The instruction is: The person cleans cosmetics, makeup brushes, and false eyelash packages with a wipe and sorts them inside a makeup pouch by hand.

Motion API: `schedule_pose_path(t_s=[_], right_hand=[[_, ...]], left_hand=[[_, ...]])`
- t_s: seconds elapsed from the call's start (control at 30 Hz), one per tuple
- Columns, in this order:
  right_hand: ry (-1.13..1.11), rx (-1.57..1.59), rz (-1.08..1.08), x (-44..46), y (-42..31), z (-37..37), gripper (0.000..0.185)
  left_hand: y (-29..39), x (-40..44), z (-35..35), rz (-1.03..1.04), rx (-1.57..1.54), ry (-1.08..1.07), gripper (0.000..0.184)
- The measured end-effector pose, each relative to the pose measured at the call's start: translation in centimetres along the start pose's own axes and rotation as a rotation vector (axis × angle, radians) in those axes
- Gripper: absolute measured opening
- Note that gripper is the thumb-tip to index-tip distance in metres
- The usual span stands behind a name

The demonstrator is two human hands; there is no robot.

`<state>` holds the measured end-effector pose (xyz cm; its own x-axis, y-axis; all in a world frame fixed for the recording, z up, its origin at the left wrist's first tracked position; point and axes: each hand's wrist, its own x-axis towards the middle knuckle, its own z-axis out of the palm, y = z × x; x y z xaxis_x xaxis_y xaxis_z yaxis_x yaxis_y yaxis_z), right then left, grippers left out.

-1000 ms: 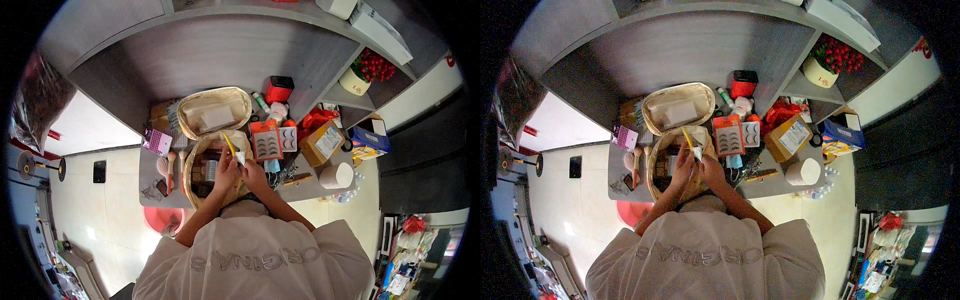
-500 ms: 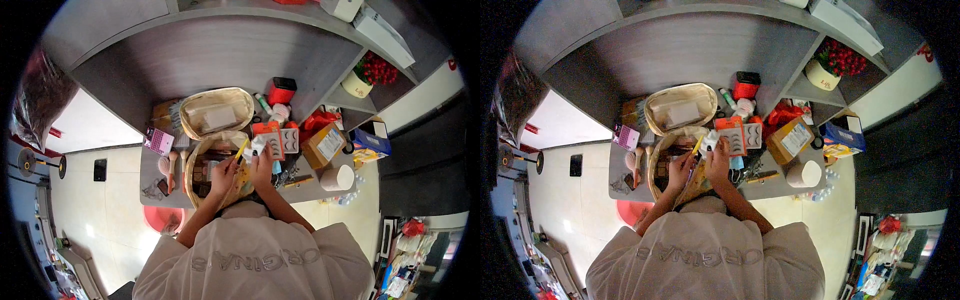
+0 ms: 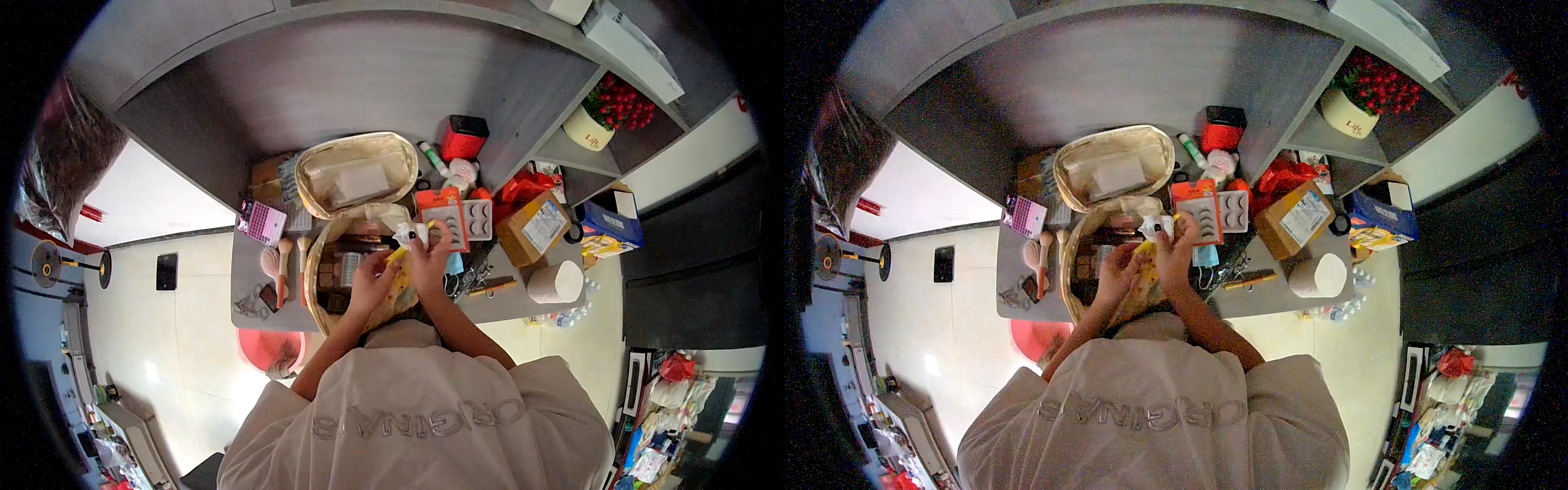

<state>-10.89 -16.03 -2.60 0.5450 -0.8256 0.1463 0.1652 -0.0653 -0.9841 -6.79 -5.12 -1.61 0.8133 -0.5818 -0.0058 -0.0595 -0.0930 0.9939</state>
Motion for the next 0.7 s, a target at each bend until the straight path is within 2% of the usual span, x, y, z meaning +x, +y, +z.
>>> schedule_pose_path(t_s=[0.03, 0.17, 0.2, 0.27, 0.3, 0.4, 0.5, 0.6, 0.7], right_hand=[[0.069, 0.097, 0.021, 0.0, 0.0, 0.0, 0.033], [-0.008, 0.106, 0.189, -0.2, -2.2, 0.0, 0.037], [-0.110, 0.158, 0.303, -0.4, -2.5, -0.1, 0.035], [-0.316, 0.262, 0.531, -1.1, -2.9, -0.3, 0.032], [-0.342, 0.244, 0.514, -1.1, -2.9, -0.3, 0.031], [-0.385, 0.202, 0.465, -1.0, -3.1, 0.0, 0.026], [-0.339, 0.062, 0.335, -1.1, 0.9, -0.6, 0.022], [-0.202, 0.119, 0.314, -0.7, -4.3, -0.2, 0.024], [-0.133, 0.143, 0.302, 0.0, -1.8, -1.1, 0.022]], left_hand=[[-0.2, -0.1, 0.0, -0.071, -0.099, -0.037, 0.029], [0.7, -0.2, -0.2, -0.323, -0.377, -0.117, 0.029], [0.8, -0.1, -0.4, -0.380, -0.418, -0.120, 0.029], [0.9, -0.1, -0.9, -0.471, -0.704, -0.151, 0.028], [0.8, -0.1, -1.2, -0.515, -0.848, -0.165, 0.028], [-0.7, 0.3, -2.2, -0.678, -0.945, -0.207, 0.028], [0.1, 0.2, -2.3, -0.653, -0.942, -0.224, 0.026], [0.2, 0.0, -1.0, -0.254, -0.275, -0.139, 0.024], [3.4, -0.7, -0.4, 0.017, 0.258, -0.011, 0.019]])
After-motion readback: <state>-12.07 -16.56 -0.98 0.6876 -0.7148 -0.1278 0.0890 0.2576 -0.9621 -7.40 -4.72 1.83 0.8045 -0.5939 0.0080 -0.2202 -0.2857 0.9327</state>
